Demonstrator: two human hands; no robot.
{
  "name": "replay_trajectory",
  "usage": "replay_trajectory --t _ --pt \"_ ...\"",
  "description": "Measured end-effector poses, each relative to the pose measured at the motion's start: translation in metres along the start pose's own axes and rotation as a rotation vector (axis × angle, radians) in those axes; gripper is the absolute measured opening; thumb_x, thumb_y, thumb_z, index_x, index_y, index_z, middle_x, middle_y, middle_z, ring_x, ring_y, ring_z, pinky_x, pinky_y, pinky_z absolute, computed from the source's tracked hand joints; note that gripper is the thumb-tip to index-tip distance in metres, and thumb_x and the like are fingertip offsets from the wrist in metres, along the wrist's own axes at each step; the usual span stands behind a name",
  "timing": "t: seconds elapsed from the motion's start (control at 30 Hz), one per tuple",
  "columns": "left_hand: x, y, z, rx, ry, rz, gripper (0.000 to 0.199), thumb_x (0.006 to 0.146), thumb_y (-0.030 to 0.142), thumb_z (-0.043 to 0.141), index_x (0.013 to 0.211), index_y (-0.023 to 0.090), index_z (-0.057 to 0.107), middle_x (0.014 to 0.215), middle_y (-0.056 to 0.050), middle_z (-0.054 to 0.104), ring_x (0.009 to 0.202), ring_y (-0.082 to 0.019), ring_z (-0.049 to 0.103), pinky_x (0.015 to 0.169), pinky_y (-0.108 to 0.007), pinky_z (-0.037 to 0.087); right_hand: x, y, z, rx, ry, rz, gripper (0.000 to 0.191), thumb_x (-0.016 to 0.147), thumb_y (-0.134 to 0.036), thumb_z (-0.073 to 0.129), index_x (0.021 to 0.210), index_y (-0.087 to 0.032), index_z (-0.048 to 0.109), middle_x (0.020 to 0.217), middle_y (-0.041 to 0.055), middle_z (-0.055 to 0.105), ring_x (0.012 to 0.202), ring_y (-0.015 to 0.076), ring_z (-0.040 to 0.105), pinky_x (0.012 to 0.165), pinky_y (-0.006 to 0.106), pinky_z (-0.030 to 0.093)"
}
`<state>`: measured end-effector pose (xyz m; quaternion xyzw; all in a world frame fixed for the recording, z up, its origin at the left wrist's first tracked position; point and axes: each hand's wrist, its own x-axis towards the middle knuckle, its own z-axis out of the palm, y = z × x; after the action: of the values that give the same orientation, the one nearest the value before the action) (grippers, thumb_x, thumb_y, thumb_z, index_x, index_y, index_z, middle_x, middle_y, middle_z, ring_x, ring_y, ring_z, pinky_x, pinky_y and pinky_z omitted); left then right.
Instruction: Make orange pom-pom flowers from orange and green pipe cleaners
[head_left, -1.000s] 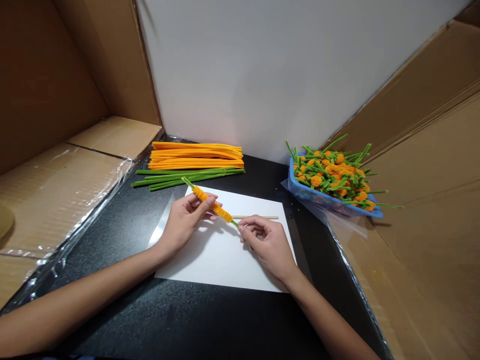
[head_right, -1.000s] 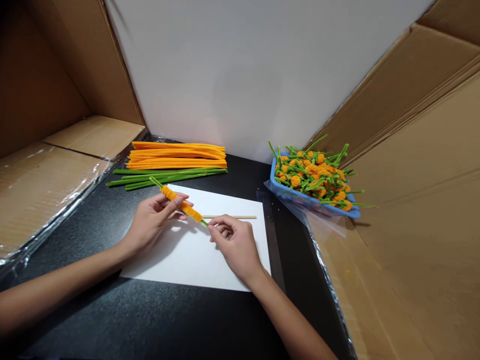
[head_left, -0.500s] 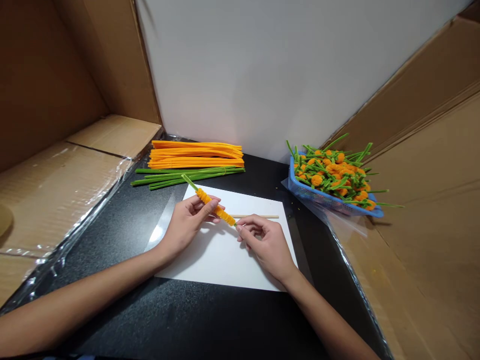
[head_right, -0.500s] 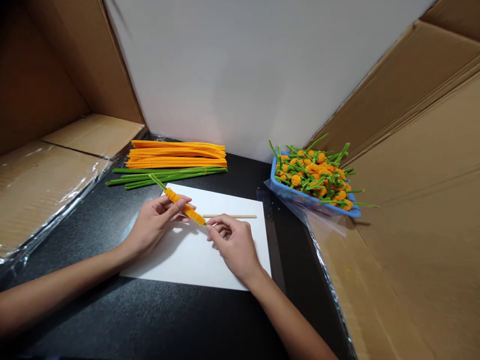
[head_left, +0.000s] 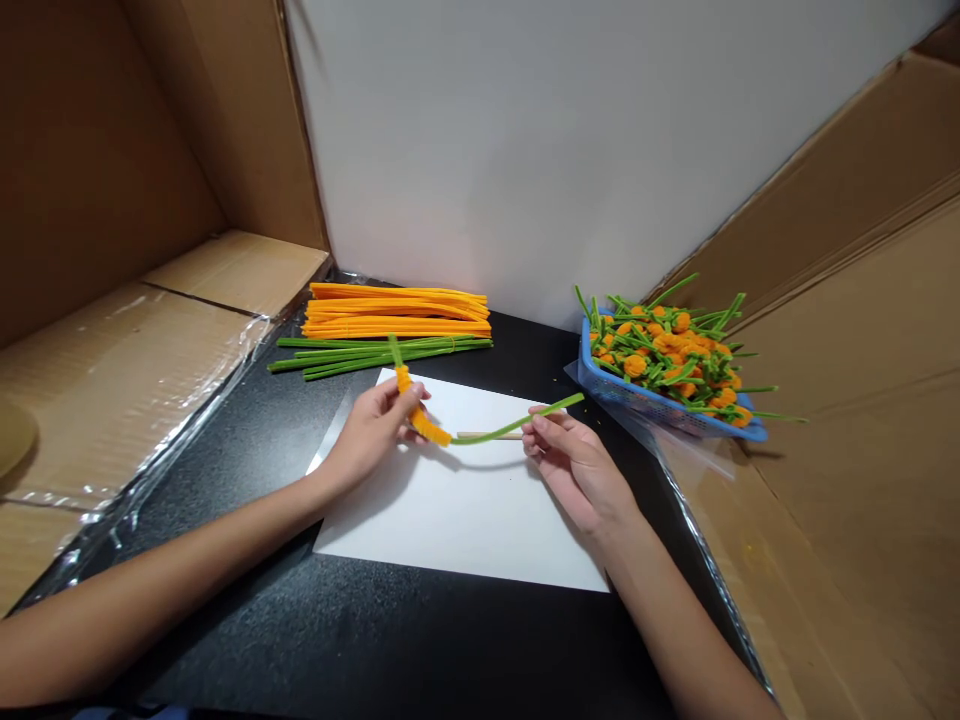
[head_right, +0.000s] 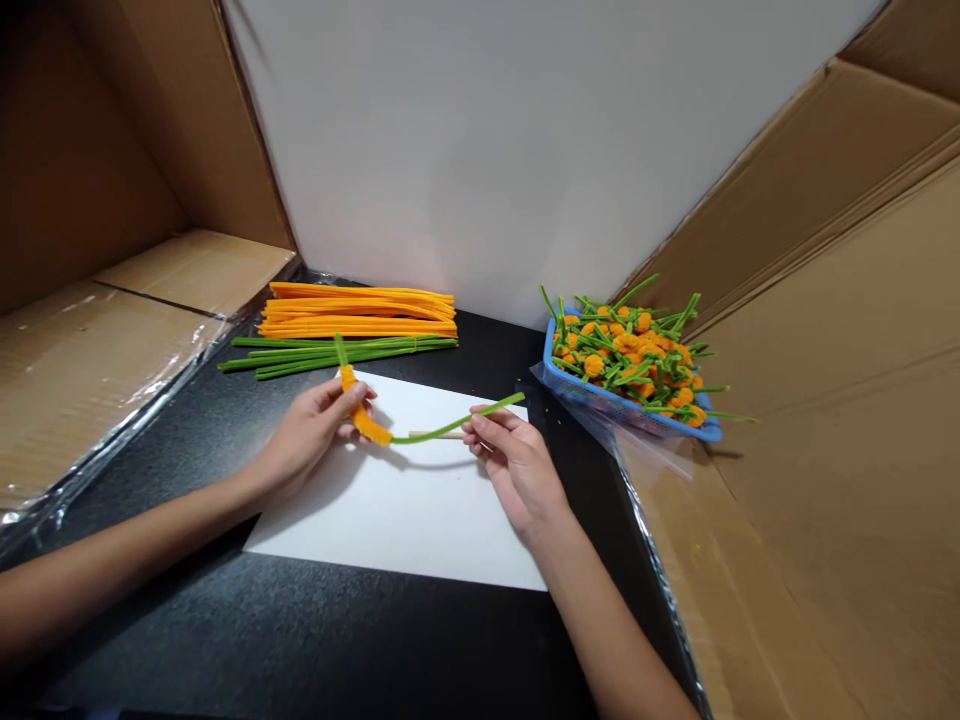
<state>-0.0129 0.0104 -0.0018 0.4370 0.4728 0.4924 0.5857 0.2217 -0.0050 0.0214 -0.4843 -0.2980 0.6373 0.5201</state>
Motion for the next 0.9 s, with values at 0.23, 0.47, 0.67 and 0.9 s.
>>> replay_trajectory --t 0.23,0.47,0.67,0.9 --pt "-0.028 0.006 0.013 0.625 -0.396 0.125 0.03 0.097 0.045 0.045 0.088 0.019 0.055 0.069 0.004 0.055 0.061 -0.013 0.05 0.06 -0.027 0.038 -0.013 0.02 0.018 -0.294 0.067 -0.387 0.013 0.083 -0.027 0.073 0.092 -0.017 0.07 0.092 0.0044 0.072 0.079 0.0111 0.065 0.064 0.019 0.049" --pt "-0.033 0.009 0.013 0.788 -0.526 0.173 0.016 0.096 0.026 0.04 0.099 0.02 0.054 0.086 0.0 0.064 0.074 -0.016 0.057 0.07 -0.028 0.039 -0.028 0.025 0.023 -1.071 0.005 -1.144 0.035 0.086 -0.003 0.054 0.113 -0.021 0.068 0.094 0.0045 0.074 0.082 0.0168 0.069 0.077 0.03 0.054" --pt "-0.027 0.017 0.006 0.828 -0.505 0.147 0.017 0.094 0.023 0.041 0.099 0.02 0.057 0.083 0.001 0.064 0.073 -0.016 0.057 0.07 -0.028 0.039 -0.026 0.022 0.017 -1.375 0.049 -1.204 0.032 0.085 -0.003 0.054 0.107 -0.017 0.072 0.088 0.0056 0.071 0.079 0.0185 0.067 0.073 0.031 0.053" --pt "-0.024 0.023 0.002 0.848 -0.571 0.196 0.022 0.093 0.023 0.042 0.097 0.02 0.063 0.075 0.001 0.062 0.067 -0.015 0.054 0.067 -0.027 0.038 -0.032 0.017 0.021 -1.545 -0.004 -1.246 0.029 0.087 -0.004 0.055 0.109 -0.015 0.072 0.087 0.0076 0.071 0.076 0.0186 0.064 0.071 0.03 0.05"
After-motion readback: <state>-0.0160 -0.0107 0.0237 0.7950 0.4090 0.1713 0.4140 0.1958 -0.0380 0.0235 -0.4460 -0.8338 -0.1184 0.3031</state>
